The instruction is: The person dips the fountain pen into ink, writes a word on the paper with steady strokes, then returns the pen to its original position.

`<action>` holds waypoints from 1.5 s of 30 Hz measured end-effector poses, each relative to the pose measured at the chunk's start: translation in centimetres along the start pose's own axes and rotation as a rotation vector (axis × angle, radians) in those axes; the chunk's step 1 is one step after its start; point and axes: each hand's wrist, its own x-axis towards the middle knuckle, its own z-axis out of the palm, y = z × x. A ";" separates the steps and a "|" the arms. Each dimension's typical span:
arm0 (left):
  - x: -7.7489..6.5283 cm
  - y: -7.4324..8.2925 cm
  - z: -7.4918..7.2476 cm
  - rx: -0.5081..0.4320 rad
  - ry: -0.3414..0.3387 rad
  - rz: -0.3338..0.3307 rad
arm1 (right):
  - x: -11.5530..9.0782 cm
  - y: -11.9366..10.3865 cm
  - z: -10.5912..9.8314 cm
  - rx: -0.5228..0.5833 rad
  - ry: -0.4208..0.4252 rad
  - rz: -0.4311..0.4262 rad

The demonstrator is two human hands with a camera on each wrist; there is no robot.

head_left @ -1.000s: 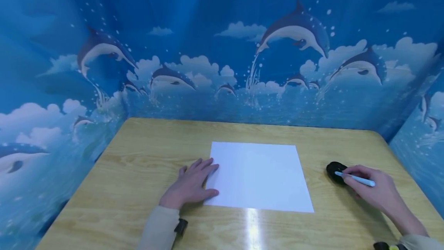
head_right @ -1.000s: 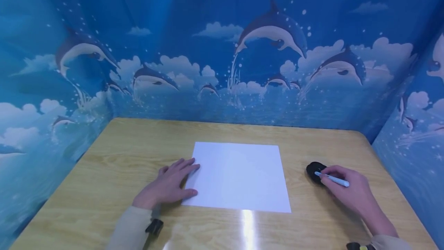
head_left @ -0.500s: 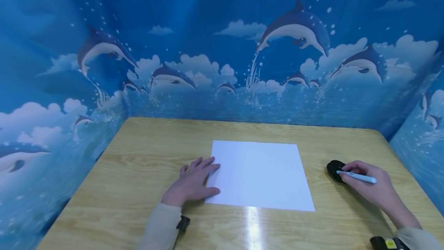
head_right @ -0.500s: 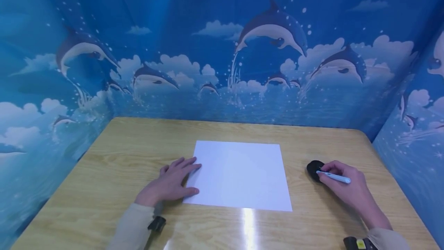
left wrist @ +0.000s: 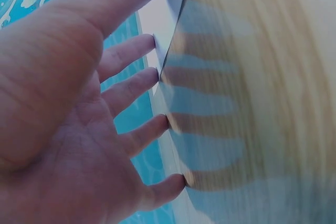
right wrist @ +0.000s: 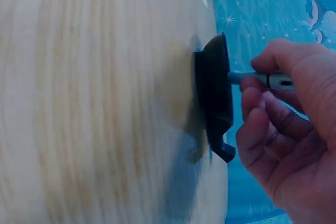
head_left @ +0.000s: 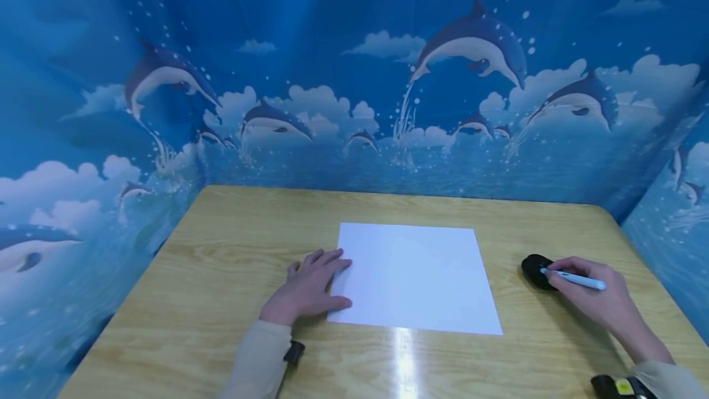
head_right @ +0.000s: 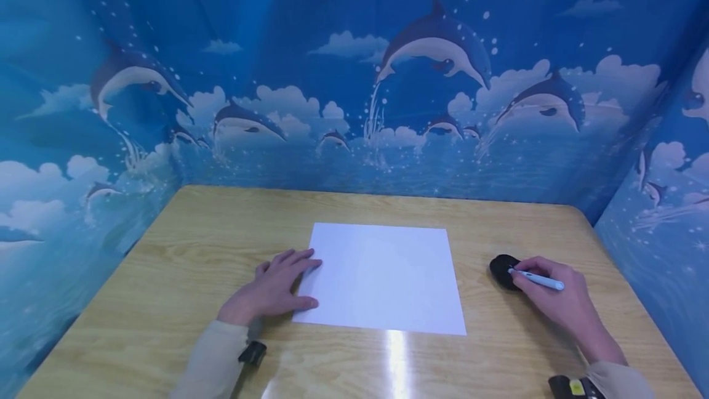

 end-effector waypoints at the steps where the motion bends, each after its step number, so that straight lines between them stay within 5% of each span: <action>1: 0.0 0.0 0.0 -0.001 0.000 0.000 | 0.0 -0.1 0.0 0.006 0.005 0.002; 9: 0.2 -0.1 0.1 0.015 0.008 0.002 | 0.1 -2.7 0.0 0.133 -0.021 -0.044; 20: 0.1 -0.3 0.3 0.039 0.001 0.028 | 1.2 -7.2 3.4 0.220 -0.064 -0.126; 45: 0.2 -0.5 0.1 0.047 -0.016 0.031 | 2.3 -11.3 7.4 0.409 -0.228 -0.145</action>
